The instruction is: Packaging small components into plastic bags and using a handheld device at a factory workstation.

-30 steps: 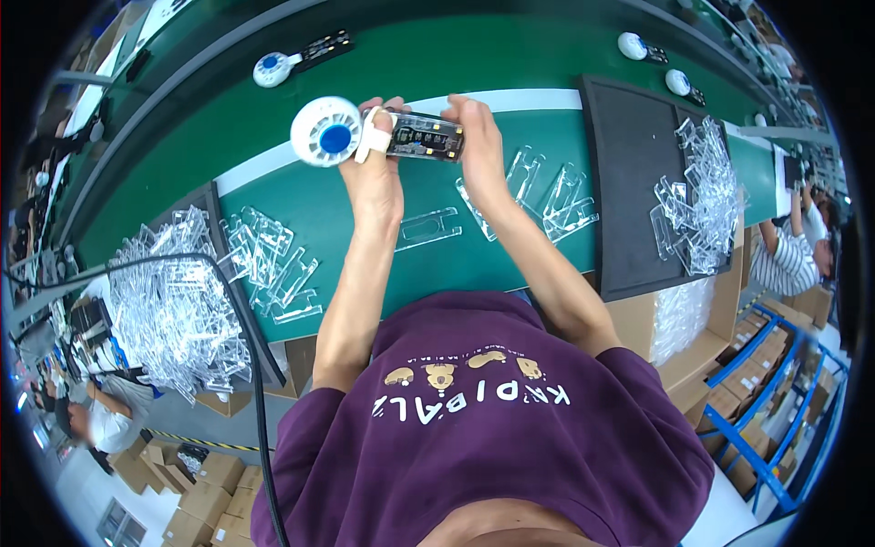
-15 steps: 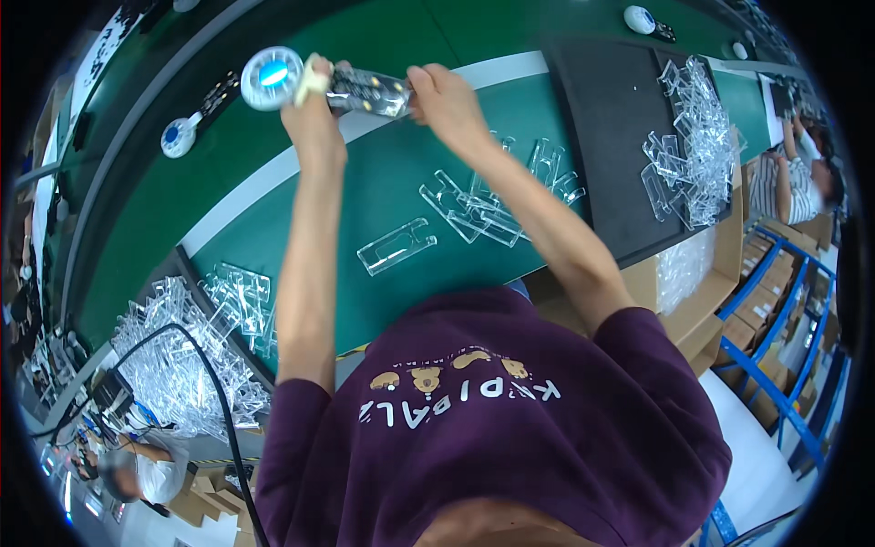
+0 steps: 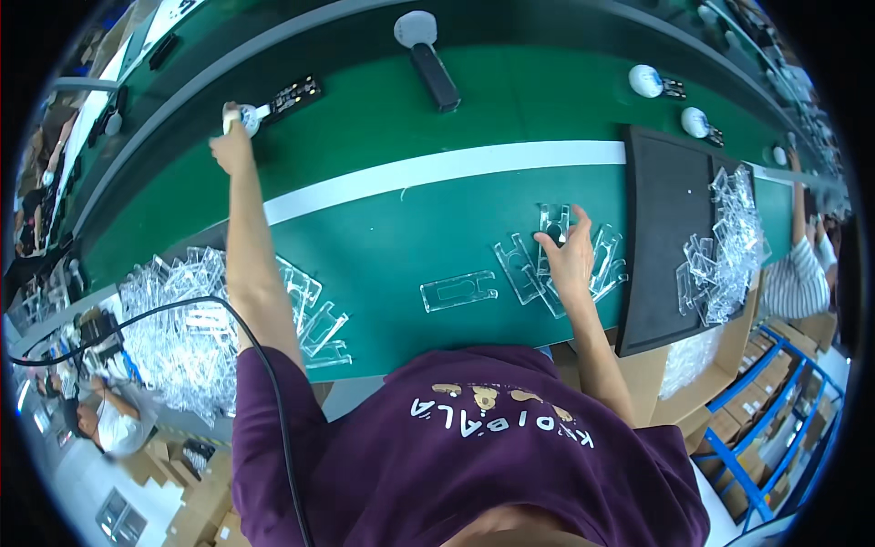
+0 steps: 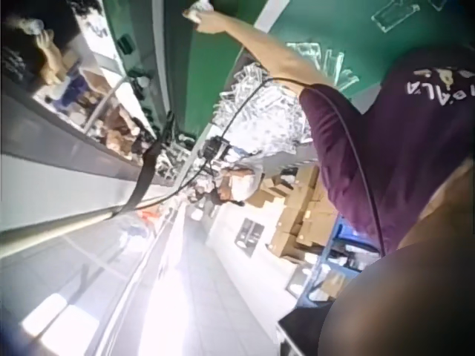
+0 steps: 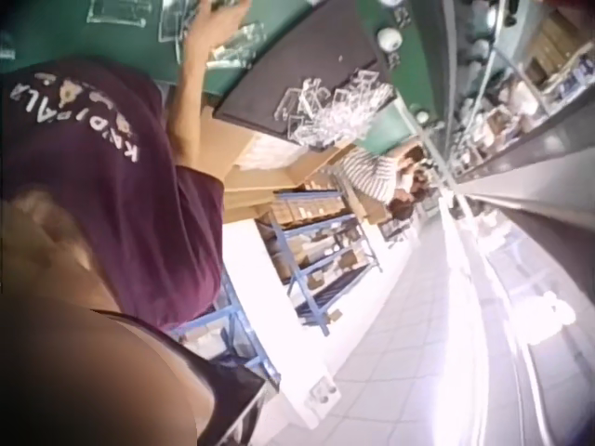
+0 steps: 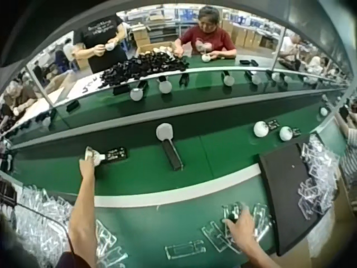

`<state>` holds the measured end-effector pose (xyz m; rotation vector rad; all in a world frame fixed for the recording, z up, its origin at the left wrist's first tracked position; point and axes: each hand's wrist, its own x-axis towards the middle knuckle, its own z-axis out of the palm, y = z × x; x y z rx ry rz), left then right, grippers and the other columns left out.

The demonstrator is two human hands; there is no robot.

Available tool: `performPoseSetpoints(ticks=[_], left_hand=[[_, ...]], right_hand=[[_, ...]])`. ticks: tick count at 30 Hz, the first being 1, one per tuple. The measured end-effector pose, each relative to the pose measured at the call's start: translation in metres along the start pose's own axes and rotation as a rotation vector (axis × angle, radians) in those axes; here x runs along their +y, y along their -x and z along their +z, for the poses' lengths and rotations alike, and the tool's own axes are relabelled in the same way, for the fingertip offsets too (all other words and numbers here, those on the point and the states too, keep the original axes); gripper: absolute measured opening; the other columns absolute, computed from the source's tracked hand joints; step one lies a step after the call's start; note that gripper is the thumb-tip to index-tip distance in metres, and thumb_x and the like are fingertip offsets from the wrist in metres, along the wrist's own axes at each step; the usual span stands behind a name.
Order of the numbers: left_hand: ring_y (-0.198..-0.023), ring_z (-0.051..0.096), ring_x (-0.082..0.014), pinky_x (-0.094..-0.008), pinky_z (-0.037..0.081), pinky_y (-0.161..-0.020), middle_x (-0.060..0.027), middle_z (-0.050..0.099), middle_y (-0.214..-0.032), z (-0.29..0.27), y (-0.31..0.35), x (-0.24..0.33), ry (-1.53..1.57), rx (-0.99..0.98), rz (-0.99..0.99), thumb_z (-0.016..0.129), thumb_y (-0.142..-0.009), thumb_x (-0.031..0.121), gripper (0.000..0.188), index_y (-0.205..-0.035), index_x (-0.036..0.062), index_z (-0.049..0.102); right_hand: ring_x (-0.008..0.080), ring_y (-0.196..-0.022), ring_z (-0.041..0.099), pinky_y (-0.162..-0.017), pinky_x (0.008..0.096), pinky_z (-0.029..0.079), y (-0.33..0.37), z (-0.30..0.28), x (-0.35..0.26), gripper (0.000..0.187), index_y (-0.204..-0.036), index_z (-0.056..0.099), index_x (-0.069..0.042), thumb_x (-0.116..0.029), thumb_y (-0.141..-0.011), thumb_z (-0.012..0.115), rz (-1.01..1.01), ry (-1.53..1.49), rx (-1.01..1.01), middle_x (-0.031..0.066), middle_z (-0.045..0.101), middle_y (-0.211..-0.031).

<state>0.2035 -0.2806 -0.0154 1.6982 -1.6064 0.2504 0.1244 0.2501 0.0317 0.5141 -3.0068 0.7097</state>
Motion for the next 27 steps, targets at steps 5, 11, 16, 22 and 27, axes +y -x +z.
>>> performPoseSetpoints(ticks=[5,11,16,22,27], left_hand=[[-0.088,0.053,-0.0219,-0.0332,0.045,-0.074,-0.0134,0.052,-0.098,-0.007,-0.021,0.003,0.768,-1.157,-0.405,0.073,-0.066,0.048,0.074,-0.11,-0.0052,0.047],[-0.095,0.052,-0.0198,-0.0293,0.044,-0.081,-0.0126,0.051,-0.104,-0.103,0.025,0.047,1.097,-0.65,0.085,0.081,-0.062,0.033,0.069,-0.111,-0.004,0.048],[-0.096,0.053,-0.0196,-0.0293,0.044,-0.082,-0.0114,0.051,-0.106,-0.227,0.074,0.105,1.262,-0.649,0.344,0.082,-0.06,0.03,0.072,-0.115,0.0013,0.046],[-0.088,0.057,-0.0162,-0.029,0.048,-0.069,-0.0098,0.055,-0.102,-0.268,0.164,0.127,1.448,-1.495,-0.448,0.073,-0.073,0.029,0.058,-0.115,0.0013,0.045],[-0.086,0.057,-0.0161,-0.0273,0.048,-0.066,-0.01,0.056,-0.098,-0.306,0.19,0.137,1.422,-1.465,-0.323,0.071,-0.075,0.03,0.055,-0.112,-0.0004,0.045]], right_hand=[[0.02,-0.077,0.056,-0.069,0.03,0.043,-0.006,0.002,0.012,0.05,-0.119,0.046,0.001,-0.024,-0.079,0.064,0.145,-0.189,-0.142,0.0137,0.058,-0.08],[0.015,-0.081,0.056,-0.074,0.0262,0.045,-0.022,-0.009,-0.004,0.037,-0.121,0.047,0.003,-0.017,-0.09,0.046,0.09,-0.749,-0.017,0.0084,0.061,-0.084],[0.0172,-0.082,0.055,-0.075,0.0294,0.047,-0.048,-0.06,-0.048,0.04,-0.122,0.045,0.003,-0.018,-0.088,0.049,0.12,-0.943,-0.189,0.0079,0.057,-0.091],[0.0245,-0.083,0.051,-0.067,0.0347,0.046,-0.042,-0.08,-0.081,0.057,-0.124,0.042,0.002,-0.028,-0.08,0.061,-0.466,-0.103,0.033,0.0129,0.048,-0.09],[0.0274,-0.08,0.049,-0.069,0.0382,0.044,-0.031,-0.062,-0.075,0.069,-0.125,0.041,0.001,-0.038,-0.073,0.066,-0.464,0.015,0.104,0.014,0.048,-0.09]])
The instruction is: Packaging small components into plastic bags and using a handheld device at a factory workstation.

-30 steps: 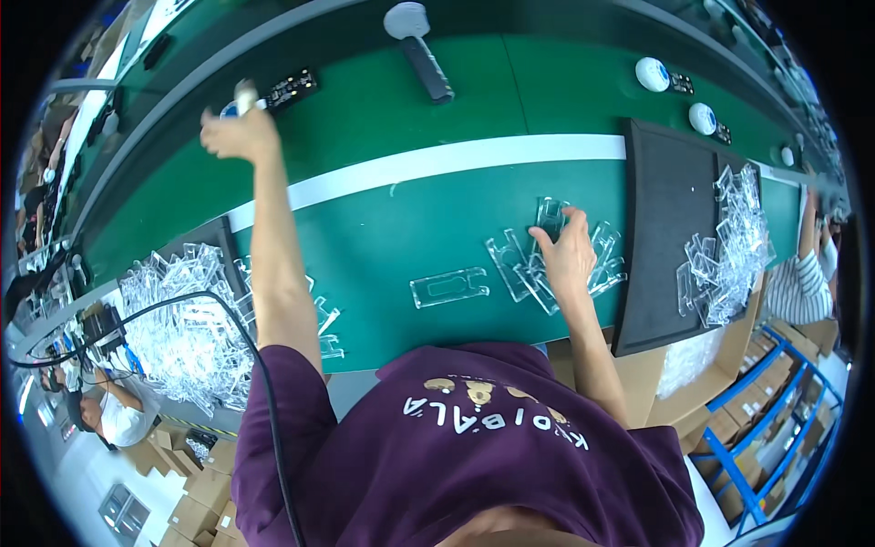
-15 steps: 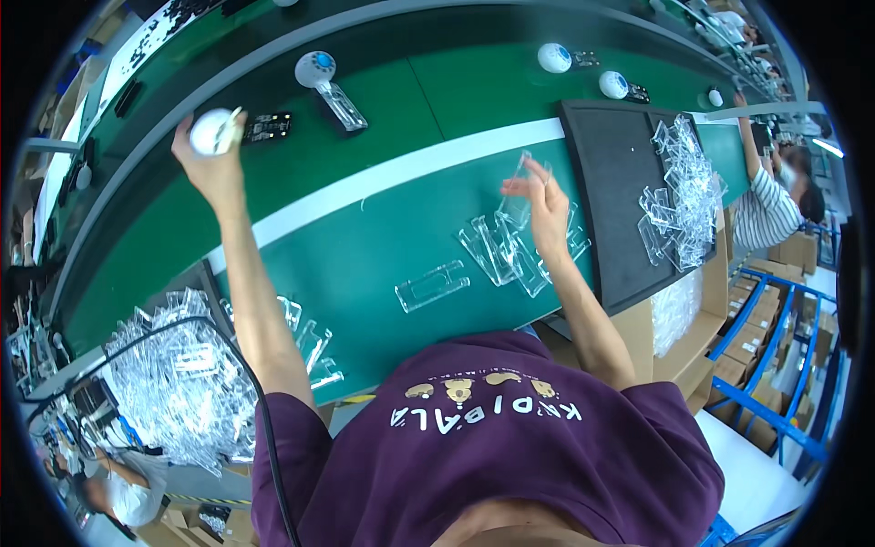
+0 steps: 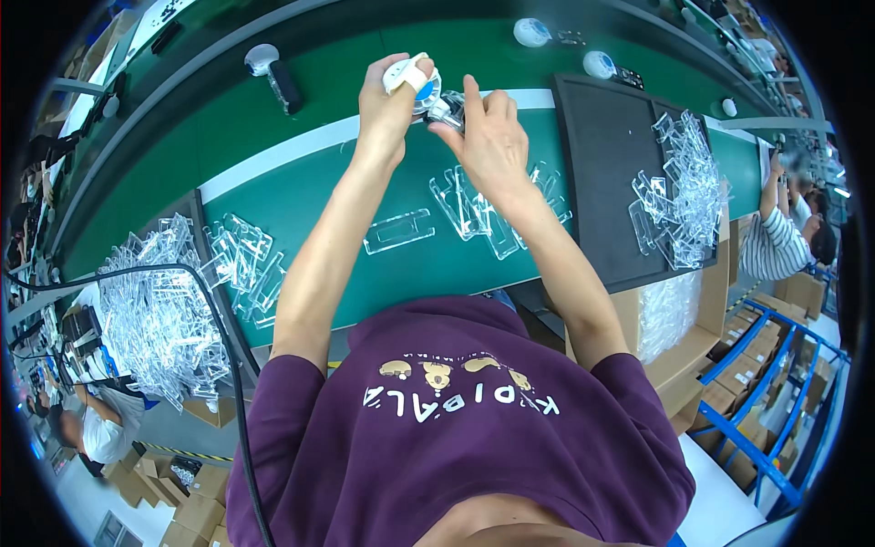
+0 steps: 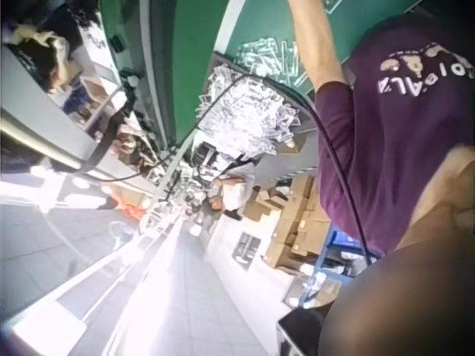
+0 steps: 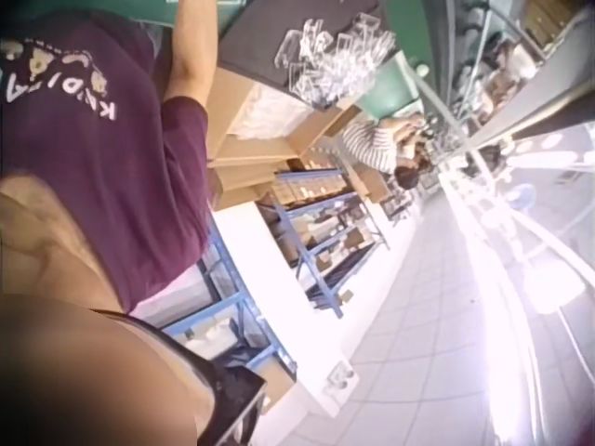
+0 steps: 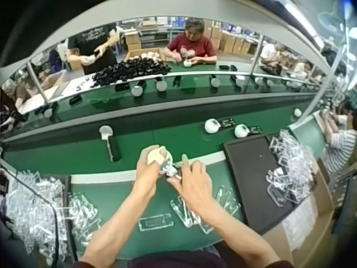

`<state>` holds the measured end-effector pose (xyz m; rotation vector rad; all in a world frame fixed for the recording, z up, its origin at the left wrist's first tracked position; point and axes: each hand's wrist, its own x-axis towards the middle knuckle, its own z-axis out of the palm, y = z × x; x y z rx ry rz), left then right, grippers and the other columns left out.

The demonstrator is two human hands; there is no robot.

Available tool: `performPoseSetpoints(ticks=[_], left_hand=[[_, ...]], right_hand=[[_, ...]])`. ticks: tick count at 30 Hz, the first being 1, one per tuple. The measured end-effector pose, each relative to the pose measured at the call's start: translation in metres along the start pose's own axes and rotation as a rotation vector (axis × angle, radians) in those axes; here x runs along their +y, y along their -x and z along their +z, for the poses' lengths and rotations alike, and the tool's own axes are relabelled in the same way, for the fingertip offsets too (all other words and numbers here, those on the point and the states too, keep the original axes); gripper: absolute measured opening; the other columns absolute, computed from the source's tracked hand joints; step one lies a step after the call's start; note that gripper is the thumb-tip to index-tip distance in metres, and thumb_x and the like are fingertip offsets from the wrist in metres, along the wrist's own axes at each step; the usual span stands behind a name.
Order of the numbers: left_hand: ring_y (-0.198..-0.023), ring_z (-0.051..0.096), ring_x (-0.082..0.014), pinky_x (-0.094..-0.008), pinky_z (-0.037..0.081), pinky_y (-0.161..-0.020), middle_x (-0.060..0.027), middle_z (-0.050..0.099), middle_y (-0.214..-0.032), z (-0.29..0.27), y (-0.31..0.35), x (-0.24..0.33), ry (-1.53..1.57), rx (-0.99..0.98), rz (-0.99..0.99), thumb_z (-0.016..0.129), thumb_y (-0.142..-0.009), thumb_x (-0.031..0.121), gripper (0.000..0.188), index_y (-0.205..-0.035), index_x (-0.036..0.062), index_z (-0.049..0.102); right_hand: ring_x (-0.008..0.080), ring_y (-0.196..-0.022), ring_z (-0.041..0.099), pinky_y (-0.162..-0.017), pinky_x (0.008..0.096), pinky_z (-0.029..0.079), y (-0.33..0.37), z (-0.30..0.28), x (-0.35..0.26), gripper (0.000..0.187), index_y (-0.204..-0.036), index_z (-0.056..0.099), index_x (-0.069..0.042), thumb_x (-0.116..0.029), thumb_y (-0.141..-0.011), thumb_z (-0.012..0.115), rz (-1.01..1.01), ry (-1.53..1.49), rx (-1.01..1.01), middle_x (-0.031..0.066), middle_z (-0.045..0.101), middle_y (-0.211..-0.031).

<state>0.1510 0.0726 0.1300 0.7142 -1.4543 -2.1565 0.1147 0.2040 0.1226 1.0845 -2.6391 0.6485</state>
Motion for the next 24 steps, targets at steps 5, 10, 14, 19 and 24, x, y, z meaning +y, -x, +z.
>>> performPoseSetpoints(ticks=[5,10,14,19,24], left_hand=[[-0.084,0.058,-0.0154,-0.0258,0.047,-0.065,-0.0112,0.057,-0.095,0.009,0.007,-0.002,-0.095,0.043,0.017,0.071,-0.075,0.029,0.054,-0.11,-0.002,0.046],[-0.081,0.058,-0.0155,-0.0247,0.047,-0.065,-0.0122,0.057,-0.094,0.022,0.017,-0.01,-0.112,0.081,0.063,0.072,-0.074,0.026,0.053,-0.109,-0.0036,0.046],[-0.082,0.058,-0.0163,-0.0253,0.047,-0.067,-0.0132,0.057,-0.095,0.022,0.014,-0.014,-0.148,0.085,0.145,0.073,-0.073,0.025,0.056,-0.111,-0.004,0.044],[-0.086,0.057,-0.0172,-0.0276,0.047,-0.07,-0.0137,0.055,-0.099,0.026,0.016,-0.018,-0.13,0.121,0.168,0.073,-0.073,0.027,0.06,-0.114,-0.0035,0.041],[-0.087,0.057,-0.0184,-0.0292,0.048,-0.071,-0.0116,0.054,-0.102,0.007,0.04,-0.036,0.329,0.001,0.069,0.072,-0.074,0.029,0.062,-0.116,-0.0014,0.04]], right_hand=[[0.0266,-0.081,0.05,-0.067,0.0371,0.043,0.012,0.006,0.009,0.073,-0.126,0.04,0.0,-0.04,-0.072,0.066,-0.093,0.047,0.063,0.014,0.048,-0.091],[0.0261,-0.079,0.052,-0.065,0.0363,0.041,0.023,0.008,0.01,0.076,-0.129,0.036,0.0,-0.041,-0.071,0.067,-0.115,0.145,0.026,0.0146,0.051,-0.091],[0.0258,-0.075,0.054,-0.065,0.0361,0.041,0.025,0.009,0.005,0.077,-0.13,0.035,-0.001,-0.039,-0.071,0.068,-0.056,0.131,-0.036,0.0143,0.054,-0.089],[0.0243,-0.072,0.057,-0.063,0.0344,0.043,0.026,0.013,0.027,0.074,-0.129,0.037,-0.005,-0.037,-0.071,0.068,-0.077,-0.102,-0.012,0.0115,0.056,-0.082],[0.0243,-0.072,0.057,-0.062,0.0334,0.046,0.016,-0.013,0.044,0.067,-0.125,0.043,-0.007,-0.039,-0.071,0.067,-0.237,-0.095,-0.059,0.0098,0.055,-0.077]])
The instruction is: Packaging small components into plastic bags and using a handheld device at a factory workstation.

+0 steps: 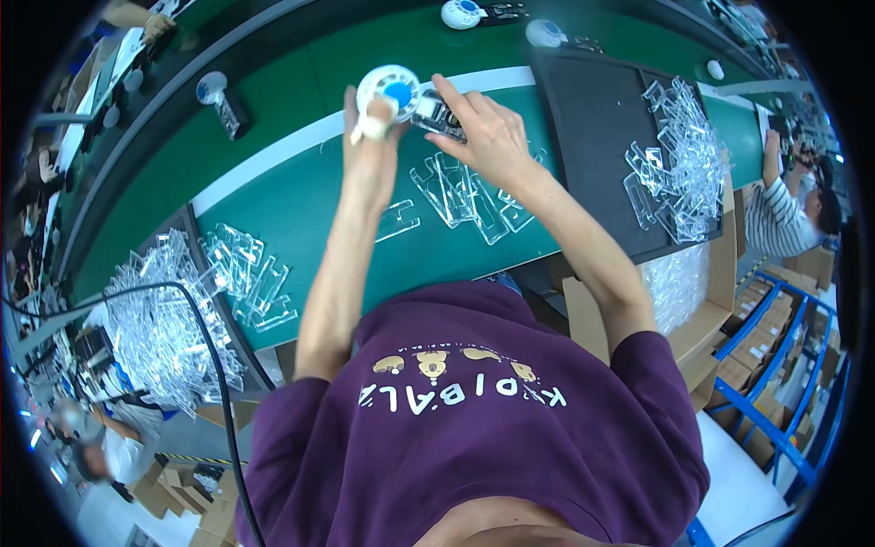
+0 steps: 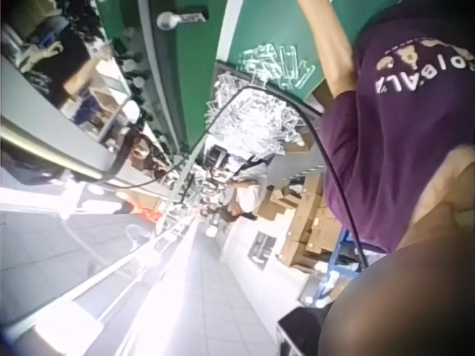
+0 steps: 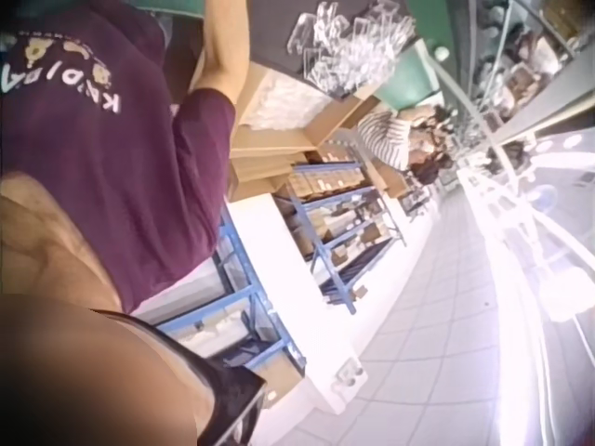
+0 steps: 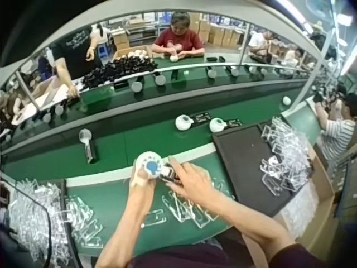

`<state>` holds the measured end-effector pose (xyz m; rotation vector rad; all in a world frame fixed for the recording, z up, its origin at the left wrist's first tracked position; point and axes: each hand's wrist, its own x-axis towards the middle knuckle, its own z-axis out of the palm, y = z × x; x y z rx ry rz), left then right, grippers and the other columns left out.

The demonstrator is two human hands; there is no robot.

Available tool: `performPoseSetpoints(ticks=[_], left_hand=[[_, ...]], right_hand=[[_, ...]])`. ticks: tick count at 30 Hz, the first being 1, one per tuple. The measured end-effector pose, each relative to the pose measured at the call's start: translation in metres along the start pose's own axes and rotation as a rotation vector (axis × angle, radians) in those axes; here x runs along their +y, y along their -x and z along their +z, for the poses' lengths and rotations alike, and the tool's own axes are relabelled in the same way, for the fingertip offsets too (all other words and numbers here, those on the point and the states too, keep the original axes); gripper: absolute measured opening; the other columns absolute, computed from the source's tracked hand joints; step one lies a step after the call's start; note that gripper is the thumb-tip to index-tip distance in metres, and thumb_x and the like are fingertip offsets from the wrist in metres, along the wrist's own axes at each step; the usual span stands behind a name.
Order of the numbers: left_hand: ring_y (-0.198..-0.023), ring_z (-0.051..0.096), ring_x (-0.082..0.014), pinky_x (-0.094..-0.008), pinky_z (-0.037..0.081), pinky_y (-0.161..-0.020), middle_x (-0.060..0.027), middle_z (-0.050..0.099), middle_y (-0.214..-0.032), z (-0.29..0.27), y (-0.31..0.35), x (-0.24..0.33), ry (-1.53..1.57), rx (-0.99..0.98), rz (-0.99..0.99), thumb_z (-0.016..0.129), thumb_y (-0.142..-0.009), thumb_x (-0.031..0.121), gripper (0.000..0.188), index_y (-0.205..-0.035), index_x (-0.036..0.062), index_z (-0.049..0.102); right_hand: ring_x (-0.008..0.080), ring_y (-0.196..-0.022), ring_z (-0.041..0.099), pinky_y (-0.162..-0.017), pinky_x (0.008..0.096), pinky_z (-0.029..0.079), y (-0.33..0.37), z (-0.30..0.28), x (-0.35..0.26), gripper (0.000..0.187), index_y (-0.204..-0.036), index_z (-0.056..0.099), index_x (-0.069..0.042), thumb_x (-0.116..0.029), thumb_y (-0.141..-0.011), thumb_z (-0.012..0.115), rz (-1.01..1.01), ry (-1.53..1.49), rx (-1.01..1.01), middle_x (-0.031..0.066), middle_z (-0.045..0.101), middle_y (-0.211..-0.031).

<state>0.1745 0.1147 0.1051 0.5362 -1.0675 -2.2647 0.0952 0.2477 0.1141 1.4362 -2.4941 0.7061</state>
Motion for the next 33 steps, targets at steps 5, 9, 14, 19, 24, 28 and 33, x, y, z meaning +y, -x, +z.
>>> performPoseSetpoints(ticks=[5,9,14,19,24,28,33], left_hand=[[-0.092,0.056,-0.0206,-0.031,0.047,-0.079,-0.0107,0.054,-0.108,-0.014,0.022,-0.03,0.302,-0.068,-0.342,0.069,-0.077,0.028,0.053,-0.115,0.0012,0.043],[-0.095,0.056,-0.0215,-0.0317,0.046,-0.083,-0.0122,0.054,-0.111,0.003,0.02,-0.02,0.13,0.07,-0.26,0.067,-0.079,0.022,0.046,-0.114,0.0018,0.045],[-0.096,0.056,-0.0217,-0.0313,0.046,-0.082,-0.0143,0.055,-0.11,0.014,0.033,-0.012,-0.11,0.063,0.035,0.067,-0.078,0.014,0.042,-0.111,-0.0001,0.045],[-0.097,0.055,-0.0203,-0.0305,0.045,-0.083,-0.0152,0.057,-0.108,0.03,0.049,-0.004,-0.429,-0.138,0.326,0.066,-0.077,0.008,0.042,-0.112,-0.0017,0.045],[-0.091,0.056,-0.0172,-0.0297,0.046,-0.08,-0.0128,0.059,-0.101,0.037,0.039,-0.012,-0.45,-0.088,0.279,0.068,-0.077,0.012,0.041,-0.111,-0.0011,0.048],[-0.079,0.057,-0.013,-0.0256,0.045,-0.07,-0.0058,0.062,-0.09,-0.01,-0.072,-0.014,-0.51,0.048,-0.177,0.069,-0.077,0.022,0.037,-0.106,0.0031,0.057],[-0.077,0.06,-0.0204,-0.033,0.047,-0.068,-0.0092,0.063,-0.088,-0.094,-0.181,0.01,-1.303,0.327,0.177,0.071,-0.072,0.035,0.053,-0.111,0.0024,0.055]], right_hand=[[0.0248,-0.069,0.056,-0.065,0.0338,0.046,-0.002,-0.004,-0.01,0.058,-0.117,0.051,-0.006,-0.038,-0.072,0.066,-0.16,0.013,-0.056,0.0115,0.055,-0.079],[0.0211,-0.066,0.055,-0.063,0.0316,0.045,-0.011,0.005,-0.004,0.045,-0.112,0.055,-0.005,-0.039,-0.082,0.056,-0.159,-0.058,0.099,0.0094,0.054,-0.075],[0.0155,-0.063,0.052,-0.058,0.0284,0.042,0.001,0.017,-0.006,0.042,-0.09,0.058,-0.002,-0.04,-0.092,0.039,0.795,-0.968,0.397,0.0064,0.053,-0.07],[0.0147,-0.058,0.049,-0.054,0.0284,0.039,-0.001,0.019,-0.014,0.047,-0.069,0.05,-0.004,-0.04,-0.094,0.034,1.051,-1.343,0.535,0.0071,0.053,-0.065],[0.0205,-0.054,0.051,-0.054,0.032,0.04,-0.011,0.041,0.001,0.046,-0.064,0.049,-0.004,-0.039,-0.092,0.039,0.987,-1.314,0.621,0.0111,0.054,-0.06],[0.0282,-0.058,0.056,-0.055,0.0363,0.043,0.009,0.028,0.032,0.045,-0.065,0.05,-0.002,-0.041,-0.088,0.046,0.706,-0.429,0.074,0.0154,0.056,-0.06],[0.0293,-0.071,0.059,-0.056,0.0399,0.046,0.093,-0.007,0.065,0.042,-0.075,0.053,-0.004,-0.046,-0.077,0.059,0.834,0.204,-0.319,0.0133,0.057,-0.069]])
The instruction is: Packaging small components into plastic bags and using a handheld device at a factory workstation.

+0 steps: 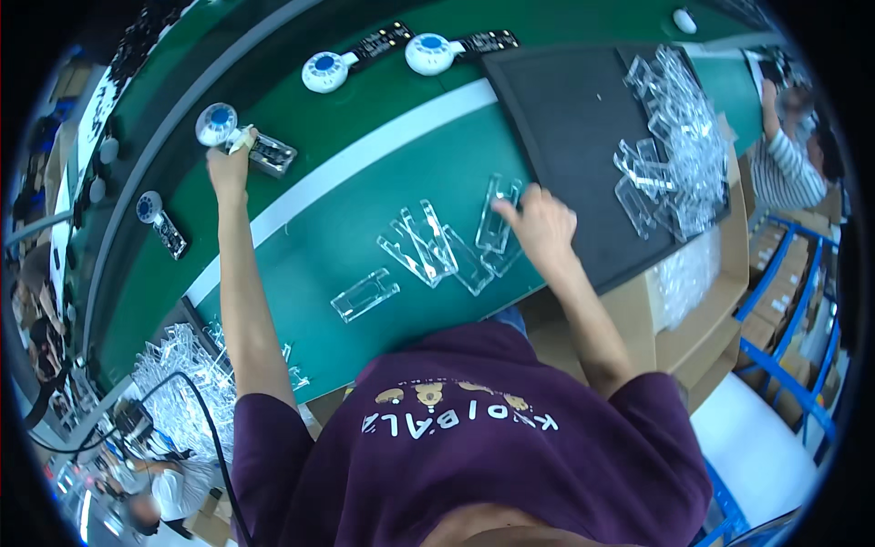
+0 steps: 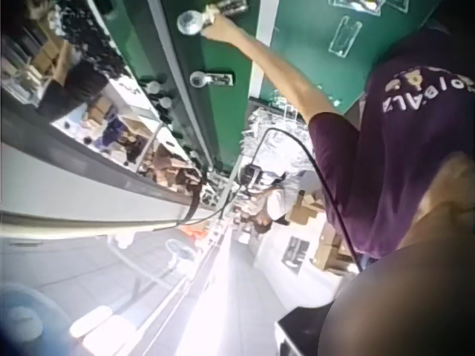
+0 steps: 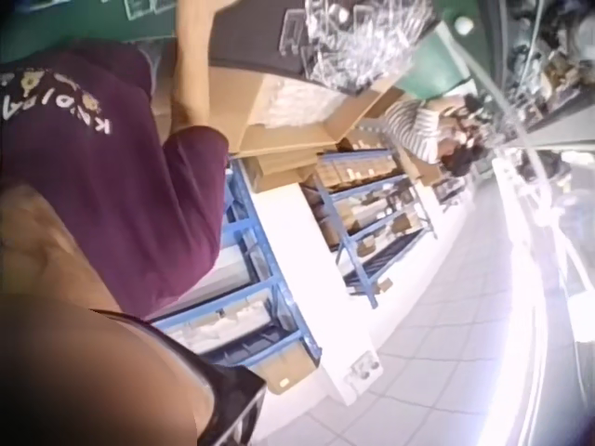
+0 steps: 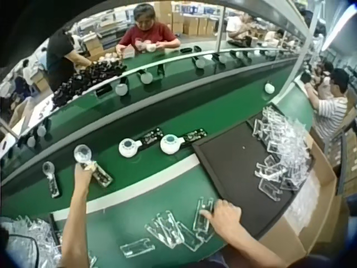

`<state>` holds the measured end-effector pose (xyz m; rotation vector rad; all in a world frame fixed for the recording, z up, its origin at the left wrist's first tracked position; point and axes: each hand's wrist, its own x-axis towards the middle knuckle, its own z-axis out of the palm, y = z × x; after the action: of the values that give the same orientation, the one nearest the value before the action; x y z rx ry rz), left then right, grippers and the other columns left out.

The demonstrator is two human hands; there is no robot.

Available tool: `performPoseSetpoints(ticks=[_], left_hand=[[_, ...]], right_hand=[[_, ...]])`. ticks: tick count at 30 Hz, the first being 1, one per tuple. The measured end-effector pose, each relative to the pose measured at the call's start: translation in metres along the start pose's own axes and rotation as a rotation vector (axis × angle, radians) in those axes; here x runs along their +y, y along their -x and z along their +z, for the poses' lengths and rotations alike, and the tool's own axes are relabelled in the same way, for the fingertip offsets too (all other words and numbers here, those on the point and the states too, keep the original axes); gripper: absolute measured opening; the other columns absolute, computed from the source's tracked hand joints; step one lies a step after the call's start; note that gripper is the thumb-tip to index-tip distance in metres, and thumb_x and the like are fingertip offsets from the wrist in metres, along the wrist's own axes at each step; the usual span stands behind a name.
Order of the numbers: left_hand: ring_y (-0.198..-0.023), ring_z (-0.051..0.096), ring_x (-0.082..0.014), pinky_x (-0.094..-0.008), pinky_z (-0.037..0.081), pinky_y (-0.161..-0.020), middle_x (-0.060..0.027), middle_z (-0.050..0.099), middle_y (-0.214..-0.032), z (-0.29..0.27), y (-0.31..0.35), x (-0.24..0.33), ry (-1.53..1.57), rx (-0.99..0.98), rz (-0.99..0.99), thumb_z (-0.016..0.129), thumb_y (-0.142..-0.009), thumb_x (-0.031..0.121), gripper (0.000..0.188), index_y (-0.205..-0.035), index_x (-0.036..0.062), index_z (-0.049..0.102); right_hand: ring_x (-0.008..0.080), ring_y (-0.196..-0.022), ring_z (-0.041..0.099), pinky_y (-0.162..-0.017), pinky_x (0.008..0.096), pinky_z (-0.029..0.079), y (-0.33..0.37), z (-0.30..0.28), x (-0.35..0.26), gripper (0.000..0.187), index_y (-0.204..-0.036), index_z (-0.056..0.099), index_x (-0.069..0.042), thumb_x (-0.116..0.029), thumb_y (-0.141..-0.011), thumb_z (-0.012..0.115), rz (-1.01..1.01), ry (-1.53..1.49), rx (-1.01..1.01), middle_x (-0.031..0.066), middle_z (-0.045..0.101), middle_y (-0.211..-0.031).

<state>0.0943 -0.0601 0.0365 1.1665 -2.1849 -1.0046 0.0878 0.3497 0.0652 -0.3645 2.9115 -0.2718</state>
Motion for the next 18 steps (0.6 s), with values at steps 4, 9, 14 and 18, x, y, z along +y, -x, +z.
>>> performPoseSetpoints(ticks=[4,9,14,18], left_hand=[[-0.08,0.062,-0.0332,-0.0436,0.047,-0.071,-0.02,0.061,-0.093,0.023,0.0,0.032,-0.488,0.099,0.263,0.065,-0.069,0.054,0.077,-0.12,-0.0005,0.046],[-0.08,0.062,-0.0286,-0.0372,0.049,-0.072,-0.0194,0.056,-0.1,0.084,0.003,0.068,0.085,-0.474,-0.361,0.068,-0.067,0.054,0.078,-0.115,-0.0032,0.044],[-0.09,0.057,-0.0201,-0.0302,0.05,-0.065,-0.0139,0.054,-0.097,0.079,0.023,0.076,0.434,-0.061,0.057,0.076,-0.066,0.039,0.073,-0.115,-0.0029,0.041],[-0.088,0.056,-0.018,-0.0316,0.047,-0.071,-0.0125,0.054,-0.098,0.023,0.057,0.106,0.428,0.092,0.348,0.078,-0.066,0.033,0.069,-0.114,-0.0016,0.042]], right_hand=[[0.0278,-0.074,0.058,-0.059,0.036,0.046,0.006,0.015,-0.013,0.033,-0.08,0.053,-0.005,-0.036,-0.077,0.063,-0.081,0.054,0.189,0.0118,0.057,-0.075],[0.0219,-0.076,0.058,-0.062,0.031,0.045,0.006,0.023,-0.023,0.022,-0.094,0.055,-0.003,-0.023,-0.084,0.058,-0.281,-0.028,0.24,0.0099,0.057,-0.078],[0.0156,-0.076,0.057,-0.063,0.0281,0.045,0.006,0.012,-0.024,0.032,-0.116,0.05,-0.003,-0.024,-0.092,0.045,-0.098,-0.962,0.044,0.0062,0.058,-0.081],[0.0138,-0.079,0.055,-0.069,0.0263,0.044,-0.016,-0.045,-0.047,0.046,-0.129,0.041,-0.004,-0.035,-0.095,0.032,-0.073,-1.264,-0.436,0.0074,0.058,-0.087]])
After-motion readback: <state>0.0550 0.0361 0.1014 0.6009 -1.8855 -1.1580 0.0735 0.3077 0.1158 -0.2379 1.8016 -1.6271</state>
